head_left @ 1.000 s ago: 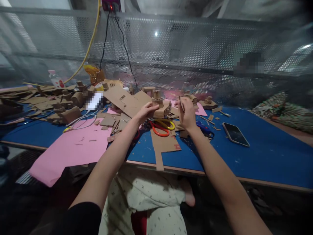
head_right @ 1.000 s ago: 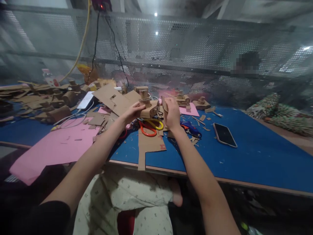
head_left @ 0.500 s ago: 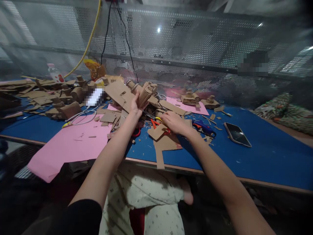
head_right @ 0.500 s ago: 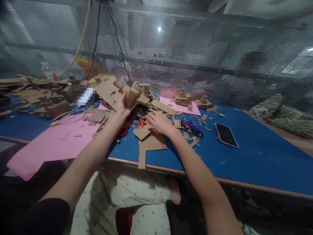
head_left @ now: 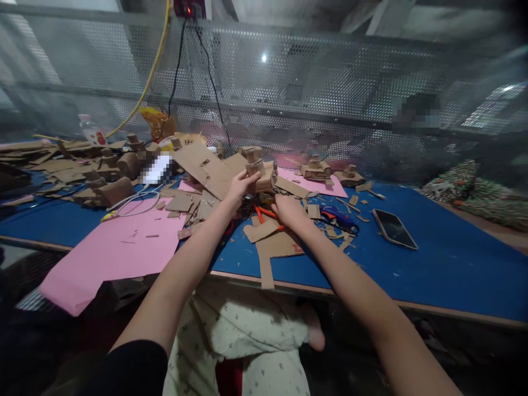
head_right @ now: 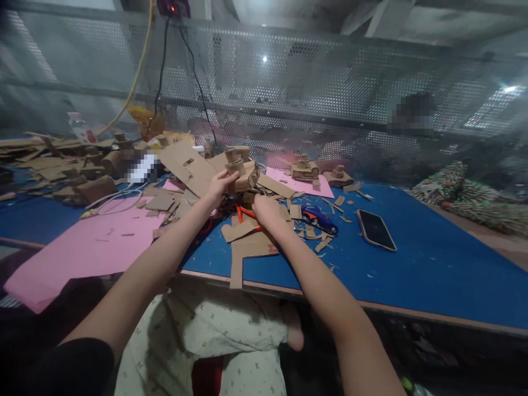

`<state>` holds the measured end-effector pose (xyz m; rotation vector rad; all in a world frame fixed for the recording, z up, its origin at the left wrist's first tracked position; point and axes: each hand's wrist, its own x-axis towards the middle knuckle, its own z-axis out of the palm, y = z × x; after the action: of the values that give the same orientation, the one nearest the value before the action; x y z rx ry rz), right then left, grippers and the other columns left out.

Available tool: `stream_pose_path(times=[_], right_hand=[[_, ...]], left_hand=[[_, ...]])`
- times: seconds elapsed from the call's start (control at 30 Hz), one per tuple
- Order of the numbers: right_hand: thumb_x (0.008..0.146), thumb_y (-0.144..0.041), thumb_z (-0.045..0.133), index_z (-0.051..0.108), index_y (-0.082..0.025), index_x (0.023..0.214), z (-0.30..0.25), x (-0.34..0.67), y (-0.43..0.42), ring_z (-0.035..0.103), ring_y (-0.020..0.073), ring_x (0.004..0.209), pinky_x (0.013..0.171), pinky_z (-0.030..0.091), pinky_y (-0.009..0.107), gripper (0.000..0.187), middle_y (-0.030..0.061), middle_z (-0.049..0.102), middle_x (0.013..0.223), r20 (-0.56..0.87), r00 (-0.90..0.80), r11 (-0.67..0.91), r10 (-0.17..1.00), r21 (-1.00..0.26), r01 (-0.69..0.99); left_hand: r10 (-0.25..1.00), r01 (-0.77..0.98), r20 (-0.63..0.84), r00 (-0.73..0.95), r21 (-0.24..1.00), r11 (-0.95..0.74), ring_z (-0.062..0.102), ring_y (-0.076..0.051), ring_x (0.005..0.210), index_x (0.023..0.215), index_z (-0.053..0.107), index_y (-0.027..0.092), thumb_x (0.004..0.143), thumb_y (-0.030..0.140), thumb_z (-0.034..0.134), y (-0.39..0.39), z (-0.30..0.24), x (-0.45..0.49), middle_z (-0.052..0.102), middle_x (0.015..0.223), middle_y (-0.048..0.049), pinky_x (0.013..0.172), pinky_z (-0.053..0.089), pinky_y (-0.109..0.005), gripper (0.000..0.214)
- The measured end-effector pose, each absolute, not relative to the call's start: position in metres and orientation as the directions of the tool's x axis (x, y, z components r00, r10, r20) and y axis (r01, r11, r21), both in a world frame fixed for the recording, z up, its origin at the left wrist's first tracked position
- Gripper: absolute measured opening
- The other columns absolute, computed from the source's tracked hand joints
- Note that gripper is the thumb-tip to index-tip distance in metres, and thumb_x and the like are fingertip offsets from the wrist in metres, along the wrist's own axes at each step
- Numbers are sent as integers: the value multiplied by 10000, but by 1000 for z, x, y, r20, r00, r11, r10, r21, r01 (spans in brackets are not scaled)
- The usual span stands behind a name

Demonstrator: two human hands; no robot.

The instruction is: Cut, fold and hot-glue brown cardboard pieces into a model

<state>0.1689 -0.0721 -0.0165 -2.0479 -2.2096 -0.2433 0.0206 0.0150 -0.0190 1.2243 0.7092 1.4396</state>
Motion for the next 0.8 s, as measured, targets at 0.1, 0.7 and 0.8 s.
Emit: stream_pose_path(times=[0.1, 0.7, 0.8], right_hand=[[978, -267, 374, 552, -101, 1195, -10, 176, -76, 672, 291, 964, 786, 465, 343, 326, 210, 699, 1037, 284, -52, 35, 957, 66, 997], [880, -342, 496, 588, -140, 1075, 9, 247, -71, 602, 306, 937, 847, 446, 433, 295, 177, 675, 1000, 576, 351, -60, 739, -462, 885], [819, -373, 588, 548, -126, 1106, 2, 249, -63, 582, 318, 995, 903, 440, 473, 381, 183, 648, 1043, 610, 354, 6, 709, -507, 862]], left_hand=[[930, -369, 367, -2, 864, -342, 635, -246, 1096, 955, 742, 170, 654, 354, 796, 19, -18, 18, 749, 1023, -47, 984, 455, -333, 357], [818, -354, 570, -69, 753, -555, 610, -256, 1160, 988, 682, 157, 674, 450, 786, 20, -13, 17, 712, 1112, -90, 1043, 431, -364, 442], [768, -226, 615, -178, 734, -640, 593, -273, 1184, 1033, 659, 153, 689, 521, 761, 25, -16, 13, 691, 1157, -111, 1061, 422, -401, 514]])
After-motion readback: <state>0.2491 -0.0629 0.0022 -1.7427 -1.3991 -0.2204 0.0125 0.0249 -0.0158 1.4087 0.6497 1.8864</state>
